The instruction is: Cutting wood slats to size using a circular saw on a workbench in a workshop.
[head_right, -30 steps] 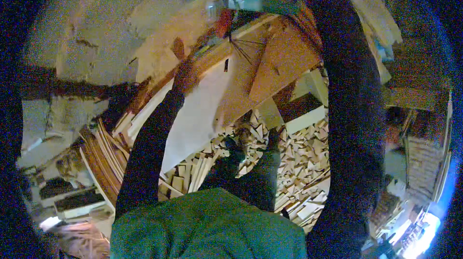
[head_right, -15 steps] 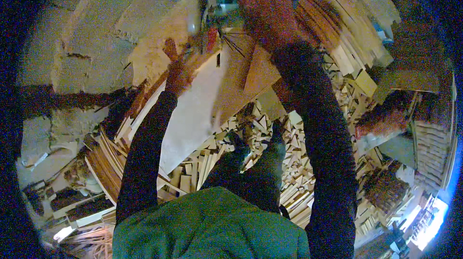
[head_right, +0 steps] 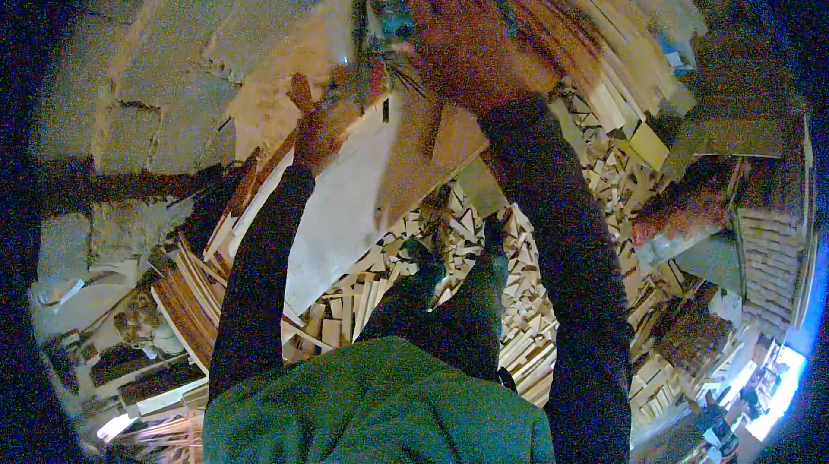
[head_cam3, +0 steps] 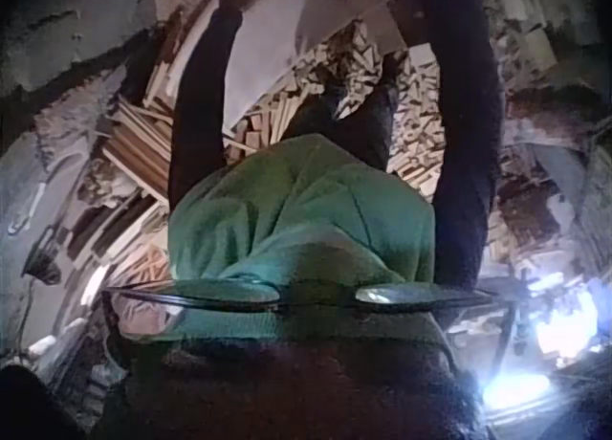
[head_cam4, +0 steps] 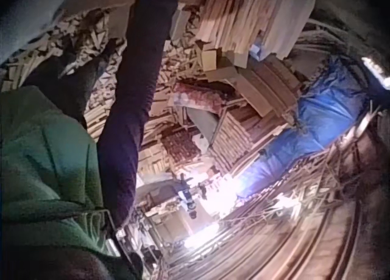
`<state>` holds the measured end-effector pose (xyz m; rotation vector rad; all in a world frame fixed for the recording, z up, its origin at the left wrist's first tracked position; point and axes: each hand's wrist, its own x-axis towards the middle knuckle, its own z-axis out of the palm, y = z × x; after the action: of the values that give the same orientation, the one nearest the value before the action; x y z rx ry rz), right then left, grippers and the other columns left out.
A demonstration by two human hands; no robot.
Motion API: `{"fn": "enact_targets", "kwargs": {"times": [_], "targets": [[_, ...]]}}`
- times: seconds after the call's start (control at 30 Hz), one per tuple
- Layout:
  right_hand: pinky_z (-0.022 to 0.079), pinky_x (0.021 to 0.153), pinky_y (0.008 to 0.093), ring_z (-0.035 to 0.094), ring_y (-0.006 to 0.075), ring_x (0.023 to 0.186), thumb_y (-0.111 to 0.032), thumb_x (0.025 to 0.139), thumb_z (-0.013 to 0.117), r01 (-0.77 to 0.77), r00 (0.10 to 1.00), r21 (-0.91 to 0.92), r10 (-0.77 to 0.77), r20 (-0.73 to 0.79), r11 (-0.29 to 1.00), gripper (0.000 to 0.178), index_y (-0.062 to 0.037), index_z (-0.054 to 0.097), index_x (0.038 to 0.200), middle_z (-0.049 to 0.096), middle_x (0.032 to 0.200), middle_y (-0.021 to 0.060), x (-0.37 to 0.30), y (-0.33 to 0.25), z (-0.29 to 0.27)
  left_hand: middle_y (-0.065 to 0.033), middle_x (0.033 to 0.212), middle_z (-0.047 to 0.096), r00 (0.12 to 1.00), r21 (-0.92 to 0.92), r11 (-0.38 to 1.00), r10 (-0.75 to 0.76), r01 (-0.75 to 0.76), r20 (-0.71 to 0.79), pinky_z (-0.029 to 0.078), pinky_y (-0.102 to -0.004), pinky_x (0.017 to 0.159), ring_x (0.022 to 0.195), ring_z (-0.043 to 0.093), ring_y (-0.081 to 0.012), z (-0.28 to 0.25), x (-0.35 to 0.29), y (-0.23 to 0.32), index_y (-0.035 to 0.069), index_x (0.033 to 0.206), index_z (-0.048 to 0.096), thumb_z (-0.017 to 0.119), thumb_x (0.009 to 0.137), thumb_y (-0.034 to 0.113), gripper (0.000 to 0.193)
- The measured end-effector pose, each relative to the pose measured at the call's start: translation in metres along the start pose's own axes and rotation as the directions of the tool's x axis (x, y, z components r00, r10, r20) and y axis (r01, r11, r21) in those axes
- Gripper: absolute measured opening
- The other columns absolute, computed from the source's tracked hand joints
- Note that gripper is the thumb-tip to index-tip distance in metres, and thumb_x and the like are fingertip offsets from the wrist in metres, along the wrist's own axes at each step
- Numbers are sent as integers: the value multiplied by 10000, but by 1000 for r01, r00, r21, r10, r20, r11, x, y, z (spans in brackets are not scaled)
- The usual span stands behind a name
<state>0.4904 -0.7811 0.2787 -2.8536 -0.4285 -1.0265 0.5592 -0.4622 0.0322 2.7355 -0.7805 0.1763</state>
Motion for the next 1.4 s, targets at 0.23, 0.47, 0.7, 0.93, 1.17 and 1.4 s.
{"fn": "enact_targets", "kwargs": {"times": [0.23, 0.47, 0.7, 0.93, 1.17, 1.4], "targets": [[410, 955, 425, 521, 325, 1133, -457, 876, 572, -61, 929, 407, -96, 356, 911, 451, -133, 583, 1190, 542, 1257, 98, 48, 34, -6, -253, 1213, 410, 988, 187, 971, 144, -150, 48, 381, -510, 831, 1002, 434, -406, -8, -9, -2, -86, 1294, 358, 670, 695, 252, 755], [418, 972, 455, 557, 351, 1098, -565, 887, 488, 292, 929, 279, -341, 147, 915, 507, -142, 665, 1101, 624, 1136, 135, 75, 64, 4, -298, 1205, 395, 995, 44, 995, 89, -87, -37, 373, -545, 886, 1064, 411, -430, 12, -6, -25, -87, 1364, 230, 669, 697, 261, 871], [347, 1044, 425, 487, 340, 1206, -538, 903, 482, 149, 848, 312, -283, 447, 938, 533, -147, 568, 1255, 544, 1282, 153, 79, 58, -13, -281, 1095, 457, 999, 10, 1000, 15, -15, 34, 395, -514, 835, 992, 450, -420, 3, -10, -7, -114, 1330, 249, 693, 700, 272, 862], [429, 971, 423, 566, 356, 1101, -530, 878, 529, -26, 876, 255, -101, 471, 967, 526, -137, 584, 1222, 595, 1192, 175, 72, 71, 13, -262, 1110, 465, 991, 162, 978, 133, -130, -10, 380, -508, 801, 960, 452, -412, -11, -3, 7, -95, 1301, 298, 675, 743, 338, 801], [512, 787, 465, 650, 344, 865, -601, 870, 471, 150, 946, 366, -240, 216, 919, 493, -212, 664, 1106, 679, 938, 143, 81, 58, 11, -254, 1219, 414, 987, -446, 880, -148, 161, 65, 366, -510, 814, 987, 441, -397, 4, -5, -7, -84, 1263, 412, 643, 770, 424, 745], [467, 907, 420, 592, 358, 1031, -526, 887, 513, 111, 951, 188, -159, 267, 976, 530, -159, 548, 1267, 617, 1124, 189, 52, 53, 2, -252, 1231, 414, 999, 222, 974, 42, -46, 26, 375, -497, 845, 1003, 440, -403, -23, -6, 18, -77, 1363, 251, 670, 751, 418, 891]]}}
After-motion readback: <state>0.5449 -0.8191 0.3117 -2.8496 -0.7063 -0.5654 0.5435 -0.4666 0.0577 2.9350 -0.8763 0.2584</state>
